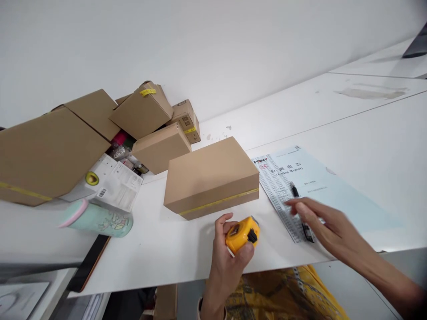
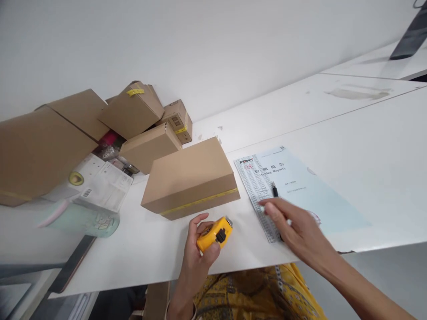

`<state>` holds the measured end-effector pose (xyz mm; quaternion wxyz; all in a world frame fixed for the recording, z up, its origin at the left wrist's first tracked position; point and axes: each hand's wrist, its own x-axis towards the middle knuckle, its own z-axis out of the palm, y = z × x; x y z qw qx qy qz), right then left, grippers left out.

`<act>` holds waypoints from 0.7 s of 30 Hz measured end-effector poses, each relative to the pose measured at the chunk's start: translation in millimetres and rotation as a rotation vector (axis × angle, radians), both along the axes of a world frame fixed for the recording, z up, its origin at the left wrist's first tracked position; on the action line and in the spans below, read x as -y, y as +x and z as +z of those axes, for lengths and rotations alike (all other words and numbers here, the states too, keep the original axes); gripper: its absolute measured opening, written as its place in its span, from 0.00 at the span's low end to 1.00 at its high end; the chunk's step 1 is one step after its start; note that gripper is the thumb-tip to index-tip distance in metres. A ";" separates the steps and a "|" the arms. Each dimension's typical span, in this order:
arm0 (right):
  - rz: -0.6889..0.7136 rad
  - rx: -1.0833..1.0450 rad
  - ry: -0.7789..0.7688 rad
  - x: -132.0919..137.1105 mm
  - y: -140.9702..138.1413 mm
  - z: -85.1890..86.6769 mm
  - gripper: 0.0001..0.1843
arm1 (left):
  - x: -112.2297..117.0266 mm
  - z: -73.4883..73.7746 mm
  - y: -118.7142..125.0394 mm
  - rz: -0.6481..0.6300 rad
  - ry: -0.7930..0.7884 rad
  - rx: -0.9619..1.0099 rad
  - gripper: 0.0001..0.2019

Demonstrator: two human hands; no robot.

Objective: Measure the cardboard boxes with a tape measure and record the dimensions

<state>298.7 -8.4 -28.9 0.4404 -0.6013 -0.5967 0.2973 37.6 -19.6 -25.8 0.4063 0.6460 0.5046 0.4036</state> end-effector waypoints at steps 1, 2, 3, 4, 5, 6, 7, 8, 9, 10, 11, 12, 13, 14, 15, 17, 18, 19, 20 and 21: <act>0.129 -0.142 -0.148 2.1 -10.9 9.2 0.27 | 2.2 9.8 -0.2 -0.067 -0.067 0.106 0.28; 0.243 -0.262 -0.268 3.2 -20.9 18.0 0.31 | 3.7 19.2 -0.3 -0.115 -0.137 0.209 0.31; 0.329 -0.341 -0.352 3.6 -29.5 26.2 0.33 | 4.6 27.5 -0.4 -0.141 -0.200 0.297 0.33; 0.391 -0.392 -0.400 3.7 -36.6 33.3 0.35 | 5.0 34.2 -0.4 -0.144 -0.244 0.353 0.35; 0.432 -0.414 -0.421 3.7 -42.2 39.3 0.35 | 5.2 39.1 -0.7 -0.132 -0.262 0.372 0.35; 0.457 -0.419 -0.427 3.8 -46.5 44.0 0.35 | 5.4 42.4 -1.1 -0.117 -0.267 0.373 0.35; 0.471 -0.424 -0.430 4.1 -49.9 47.7 0.35 | 5.5 44.3 -1.9 -0.104 -0.264 0.369 0.35; 0.482 -0.435 -0.432 4.5 -52.7 50.6 0.35 | 5.7 45.3 -3.0 -0.095 -0.255 0.366 0.34; 0.500 -0.454 -0.433 4.8 -55.1 53.3 0.33 | 5.6 46.2 -4.8 -0.088 -0.244 0.367 0.34; 0.516 -0.476 -0.432 4.3 -57.0 56.2 0.32 | 5.0 47.6 -7.6 -0.085 -0.233 0.375 0.34; 0.525 -0.500 -0.427 2.7 -58.3 59.8 0.30 | 3.5 50.1 -11.7 -0.075 -0.215 0.379 0.35; 0.527 -0.523 -0.419 -0.8 -58.5 64.4 0.28 | 0.6 54.2 -17.6 -0.054 -0.188 0.374 0.35; 0.516 -0.546 -0.402 -6.6 -57.4 70.1 0.27 | -4.3 60.0 -25.7 -0.023 -0.155 0.361 0.35; 0.487 -0.567 -0.375 -15.2 -54.8 76.7 0.27 | -11.3 67.6 -36.0 0.017 -0.117 0.339 0.35; 0.443 -0.589 -0.345 -26.7 -50.7 83.9 0.27 | -20.7 76.7 -48.5 0.069 -0.076 0.309 0.35; 0.329 -0.638 -0.225 -57.2 -39.4 97.5 0.29 | -45.9 97.1 -78.4 0.166 -0.012 0.272 0.33; 0.279 -0.673 -0.167 -74.9 -33.5 102.7 0.28 | -60.8 107.4 -94.5 0.215 0.016 0.255 0.33; 0.241 -0.719 -0.119 -93.1 -28.2 106.3 0.27 | -76.5 116.8 -110.2 0.252 0.041 0.242 0.32; 0.230 -0.745 -0.117 -110.8 -24.4 108.0 0.25 | -92.2 125.1 -125.0 0.278 0.050 0.228 0.30; 0.219 -0.744 -0.143 -127.1 -22.3 107.9 0.24 | -107.1 132.0 -138.4 0.302 0.047 0.209 0.27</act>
